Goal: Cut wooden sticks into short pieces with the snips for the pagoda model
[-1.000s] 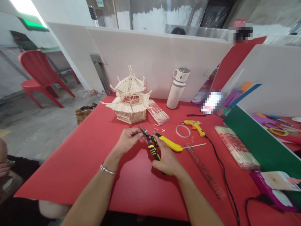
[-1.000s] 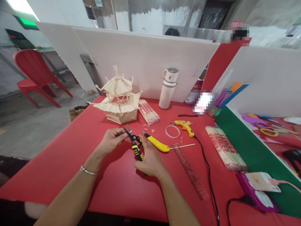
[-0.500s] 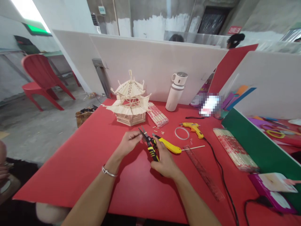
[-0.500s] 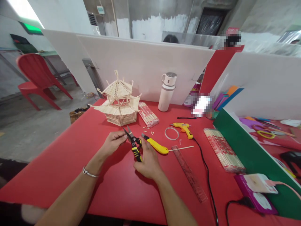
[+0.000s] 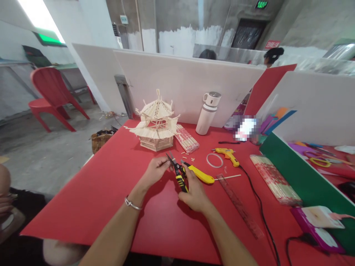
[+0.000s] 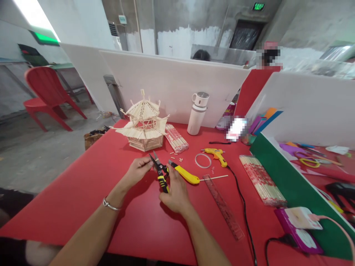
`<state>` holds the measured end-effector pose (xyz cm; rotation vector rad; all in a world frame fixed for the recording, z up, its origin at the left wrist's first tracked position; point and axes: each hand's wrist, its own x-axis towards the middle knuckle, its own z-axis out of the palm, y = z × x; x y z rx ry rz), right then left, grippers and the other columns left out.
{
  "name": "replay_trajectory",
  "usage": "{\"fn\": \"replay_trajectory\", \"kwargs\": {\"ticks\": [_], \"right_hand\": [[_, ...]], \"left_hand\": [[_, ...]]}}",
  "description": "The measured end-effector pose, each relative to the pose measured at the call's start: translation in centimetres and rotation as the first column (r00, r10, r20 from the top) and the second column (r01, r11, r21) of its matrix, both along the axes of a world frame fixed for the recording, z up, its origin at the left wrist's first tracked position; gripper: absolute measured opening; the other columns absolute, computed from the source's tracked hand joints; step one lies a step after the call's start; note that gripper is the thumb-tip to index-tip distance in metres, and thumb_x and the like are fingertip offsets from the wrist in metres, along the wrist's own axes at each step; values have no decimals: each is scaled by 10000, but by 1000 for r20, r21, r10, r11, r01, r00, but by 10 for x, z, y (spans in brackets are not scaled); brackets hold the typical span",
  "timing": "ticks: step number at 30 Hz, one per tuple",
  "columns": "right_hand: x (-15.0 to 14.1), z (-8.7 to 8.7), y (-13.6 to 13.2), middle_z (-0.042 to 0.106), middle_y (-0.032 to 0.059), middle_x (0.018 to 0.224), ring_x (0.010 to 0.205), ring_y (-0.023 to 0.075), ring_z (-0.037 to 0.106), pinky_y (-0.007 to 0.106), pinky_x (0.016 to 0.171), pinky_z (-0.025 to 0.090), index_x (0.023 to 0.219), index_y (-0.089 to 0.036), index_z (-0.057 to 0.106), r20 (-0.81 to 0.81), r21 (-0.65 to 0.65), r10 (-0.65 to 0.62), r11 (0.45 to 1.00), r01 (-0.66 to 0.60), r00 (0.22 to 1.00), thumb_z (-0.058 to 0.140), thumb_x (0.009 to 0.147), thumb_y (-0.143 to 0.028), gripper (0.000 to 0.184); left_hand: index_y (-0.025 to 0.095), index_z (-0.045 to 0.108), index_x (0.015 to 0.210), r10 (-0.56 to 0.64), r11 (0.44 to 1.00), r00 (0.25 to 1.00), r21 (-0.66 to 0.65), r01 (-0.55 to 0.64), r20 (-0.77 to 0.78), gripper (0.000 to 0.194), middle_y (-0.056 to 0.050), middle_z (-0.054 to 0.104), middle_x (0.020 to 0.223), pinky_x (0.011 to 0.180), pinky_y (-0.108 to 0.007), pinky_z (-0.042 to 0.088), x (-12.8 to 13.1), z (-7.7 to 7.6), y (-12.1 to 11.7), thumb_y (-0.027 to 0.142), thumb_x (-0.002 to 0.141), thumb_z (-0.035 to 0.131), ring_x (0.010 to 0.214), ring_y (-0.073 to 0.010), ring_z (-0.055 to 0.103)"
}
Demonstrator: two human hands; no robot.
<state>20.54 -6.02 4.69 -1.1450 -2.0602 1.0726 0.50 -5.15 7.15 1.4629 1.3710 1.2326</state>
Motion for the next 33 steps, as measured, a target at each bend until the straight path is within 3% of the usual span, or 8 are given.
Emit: {"fn": "replay_trajectory", "kwargs": {"ticks": [7,14,17,23,28,33], "right_hand": [[-7,2,-20,499,121,1450,1346,302,457,465,1154,333,1527,-189,313,-57,-103,-83,992,77,995,559,589,-141,971],[9,1,-94,435,103,1529,1439,306,367,480,1198,279,1536,-199,297,-59,-255,-202,950,181,978,522,567,-131,997],[19,-2,-113,443,106,1527,1427,316,393,470,1174,335,1545,-199,293,-16,-292,-228,932,213,974,511,538,-113,1033],[23,-6,-119,426,114,1544,1461,337,348,487,1182,323,1558,-191,282,32,-293,-250,923,248,968,516,509,-101,1078],[18,-7,-115,531,115,1443,1334,329,506,425,1072,462,1555,-192,296,5,-239,-251,939,245,968,506,499,-101,1080],[20,-18,-117,554,106,1399,1278,322,543,390,1004,510,1558,-187,285,32,-228,-263,937,263,964,491,484,-101,1097]], "left_hand": [[142,654,680,-77,997,996,-27,76,-50,316,-34,665,666,664,-253,447,-3,2,-2,395,852,576,653,-154,590],[140,609,709,-187,970,979,-171,171,-82,373,-14,588,653,628,-239,404,18,18,-52,419,921,482,623,-127,516],[147,573,696,-256,950,961,-211,231,-100,380,-4,548,648,613,-233,378,26,23,-69,404,947,449,620,-118,478],[171,421,625,-284,948,943,-198,249,-173,369,37,394,600,553,-228,288,30,26,-72,340,954,432,577,-93,341],[175,404,612,-291,949,930,-190,251,-225,363,42,393,584,550,-228,284,23,29,-63,316,944,445,556,-89,345],[166,465,618,-326,941,906,-188,283,-269,337,26,481,601,563,-233,298,20,34,-61,279,936,461,561,-92,389]]}}
